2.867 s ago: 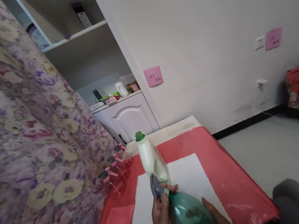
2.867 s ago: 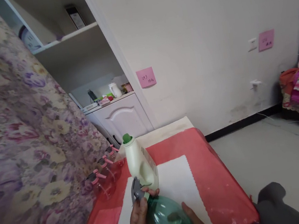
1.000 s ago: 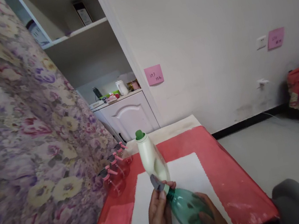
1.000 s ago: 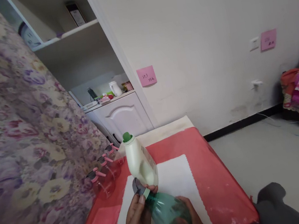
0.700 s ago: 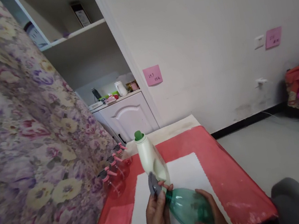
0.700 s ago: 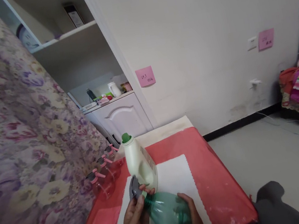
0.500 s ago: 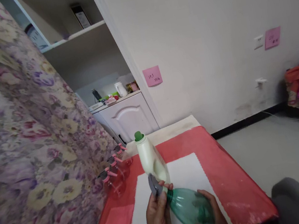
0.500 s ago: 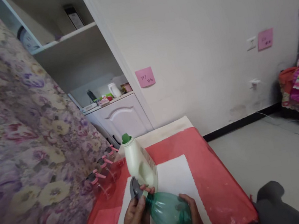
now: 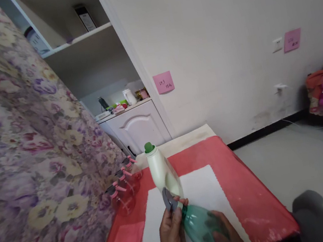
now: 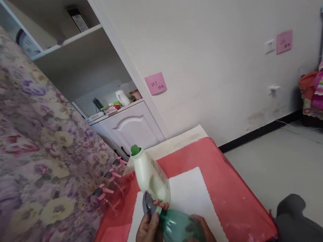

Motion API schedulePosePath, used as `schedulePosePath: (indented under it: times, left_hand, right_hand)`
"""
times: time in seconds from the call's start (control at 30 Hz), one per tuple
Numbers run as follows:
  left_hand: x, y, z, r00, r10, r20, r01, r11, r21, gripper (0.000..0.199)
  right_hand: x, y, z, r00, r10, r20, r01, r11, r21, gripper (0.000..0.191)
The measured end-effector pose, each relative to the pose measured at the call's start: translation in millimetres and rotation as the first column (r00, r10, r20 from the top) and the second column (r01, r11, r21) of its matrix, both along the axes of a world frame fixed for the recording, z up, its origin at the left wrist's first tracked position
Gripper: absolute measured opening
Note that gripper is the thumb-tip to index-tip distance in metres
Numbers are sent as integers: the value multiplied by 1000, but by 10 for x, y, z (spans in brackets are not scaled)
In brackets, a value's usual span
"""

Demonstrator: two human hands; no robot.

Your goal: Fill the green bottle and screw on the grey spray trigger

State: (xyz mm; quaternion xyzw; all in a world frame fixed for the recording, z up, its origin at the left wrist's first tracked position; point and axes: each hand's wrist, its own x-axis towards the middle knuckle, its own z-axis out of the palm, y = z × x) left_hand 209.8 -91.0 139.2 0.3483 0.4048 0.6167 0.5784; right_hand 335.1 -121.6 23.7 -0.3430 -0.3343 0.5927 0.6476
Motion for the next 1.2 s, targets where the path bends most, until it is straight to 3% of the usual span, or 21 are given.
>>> schedulePosePath:
  times: [0.07,0.13,0.27,0.37,0.5,0.63,0.73,0.87,0.93,1.03,1.13,1.2]
  left_hand:
    - [-4,-3,-13,1000,-19,11,19,1000,-10,49]
    - [-9,-4,-28,999,-40,19,41,999,-14,50]
    - [-24,-3,-53,998,-53,30,54,998,-17,51]
    - [-42,-2,-53,999,-50,17,50,999,-9,52]
    - [-82,5,-25,999,-45,-4,45,999,7,52]
    - [-119,8,-5,999,-38,-32,38,999,1,49]
    - [-134,10,-29,998,-31,-53,31,999,6,45]
    - [-159,38,-90,997,-2,-82,4,1000,23,39]
    - [-175,56,-104,995,5,-101,-3,1000,21,38]
    - [-191,73,-76,993,-8,-114,11,1000,21,38]
    - [-186,70,-17,994,-25,-111,27,1000,13,37]
    - [-174,64,9,994,-44,-103,45,999,3,38]
  right_hand:
    - [3,-11,63,973,187,-138,-197,978,-68,70]
    - [-14,-22,139,927,295,-232,-321,943,-82,67]
    - [-93,22,299,896,347,-278,-378,924,-66,65]
    - [-104,78,378,803,478,-356,-508,861,9,63]
    - [33,37,343,718,578,-388,-596,798,85,58]
    - [184,-44,159,689,624,-370,-644,761,84,76]
    - [173,-5,-1,751,586,-305,-598,799,64,80]
    - [79,78,-129,951,308,-33,-304,948,99,93]
    - [65,70,-135,981,153,117,-165,981,102,96]
    - [101,13,-75,975,26,220,-46,995,84,93]
    - [152,-33,66,992,39,119,-45,998,50,80]
    - [149,-37,197,982,186,-38,-186,983,2,69]
